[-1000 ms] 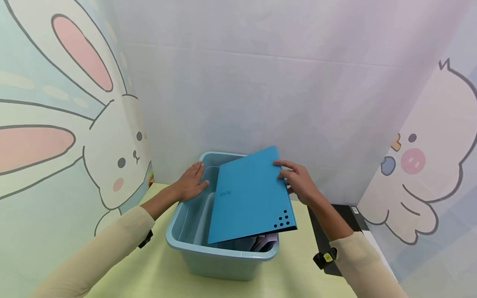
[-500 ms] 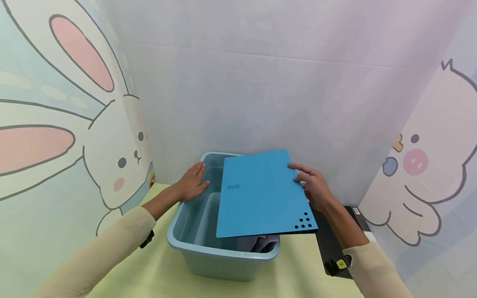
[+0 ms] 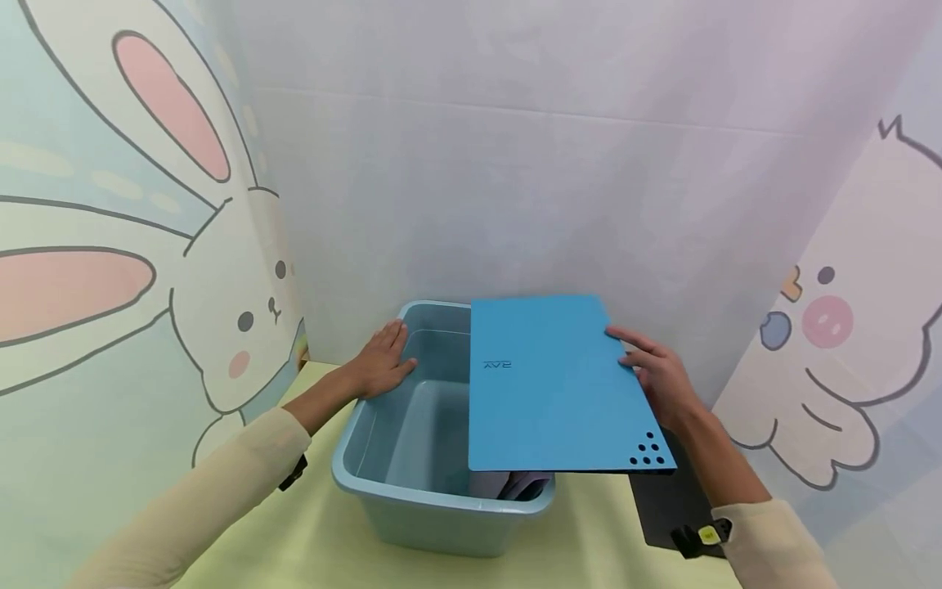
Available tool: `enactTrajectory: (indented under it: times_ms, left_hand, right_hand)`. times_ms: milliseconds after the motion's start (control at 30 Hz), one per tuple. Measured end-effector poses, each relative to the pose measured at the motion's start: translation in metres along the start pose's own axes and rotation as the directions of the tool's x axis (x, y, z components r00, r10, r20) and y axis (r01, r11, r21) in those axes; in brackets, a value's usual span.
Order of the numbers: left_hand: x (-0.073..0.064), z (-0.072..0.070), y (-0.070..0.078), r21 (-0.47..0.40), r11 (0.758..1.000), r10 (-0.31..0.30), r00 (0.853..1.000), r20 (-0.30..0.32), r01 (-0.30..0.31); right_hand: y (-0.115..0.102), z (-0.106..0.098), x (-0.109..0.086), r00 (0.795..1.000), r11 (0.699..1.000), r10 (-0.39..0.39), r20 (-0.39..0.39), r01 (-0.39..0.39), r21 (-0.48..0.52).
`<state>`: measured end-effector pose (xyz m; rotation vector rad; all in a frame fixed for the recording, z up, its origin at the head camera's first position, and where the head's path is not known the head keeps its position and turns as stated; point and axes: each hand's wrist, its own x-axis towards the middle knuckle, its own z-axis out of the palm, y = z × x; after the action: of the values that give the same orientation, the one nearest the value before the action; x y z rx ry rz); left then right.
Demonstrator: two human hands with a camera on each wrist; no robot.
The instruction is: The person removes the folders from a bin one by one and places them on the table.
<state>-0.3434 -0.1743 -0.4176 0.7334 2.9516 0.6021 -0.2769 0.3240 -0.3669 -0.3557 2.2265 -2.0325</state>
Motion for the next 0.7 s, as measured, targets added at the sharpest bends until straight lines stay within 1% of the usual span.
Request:
enactTrajectory:
  times_ms: [167,233,333,433,567,700]
  left_hand:
    - [0.0,0.0,-0.001,-0.011,1.0,0.001,1.0,-0.003,-0.001]
    - [0.001,0.0,-0.001,-0.012,1.0,0.002,1.0,-0.002,-0.002]
    - [0.002,0.002,-0.002,-0.003,1.0,0.001,1.0,-0.002,-0.001]
    - [0.003,0.003,-0.003,0.0,1.0,0.001,1.0,-0.004,-0.001]
    - [0.003,0.002,-0.003,-0.004,1.0,-0.002,1.0,-0.003,0.002]
    - [0.001,0.001,-0.002,-0.016,1.0,-0.007,1.0,-0.001,0.007]
  right_hand:
    - [0.004,-0.019,-0.009,1.0,1.0,-0.001,0.006,0.001,-0.01]
    - [0.007,-0.027,-0.013,1.0,1.0,-0.006,0.001,0.006,0.003]
    - [0.013,-0.041,-0.02,1.0,0.999,-0.029,0.004,0.029,0.045]
    - [0.02,-0.054,-0.027,0.998,0.993,-0.048,0.026,0.045,0.105]
    - [0.028,-0.073,-0.037,0.998,0.985,-0.038,0.055,0.028,0.169]
    - [0.036,-0.092,-0.044,0.998,0.985,-0.008,0.058,-0.002,0.173]
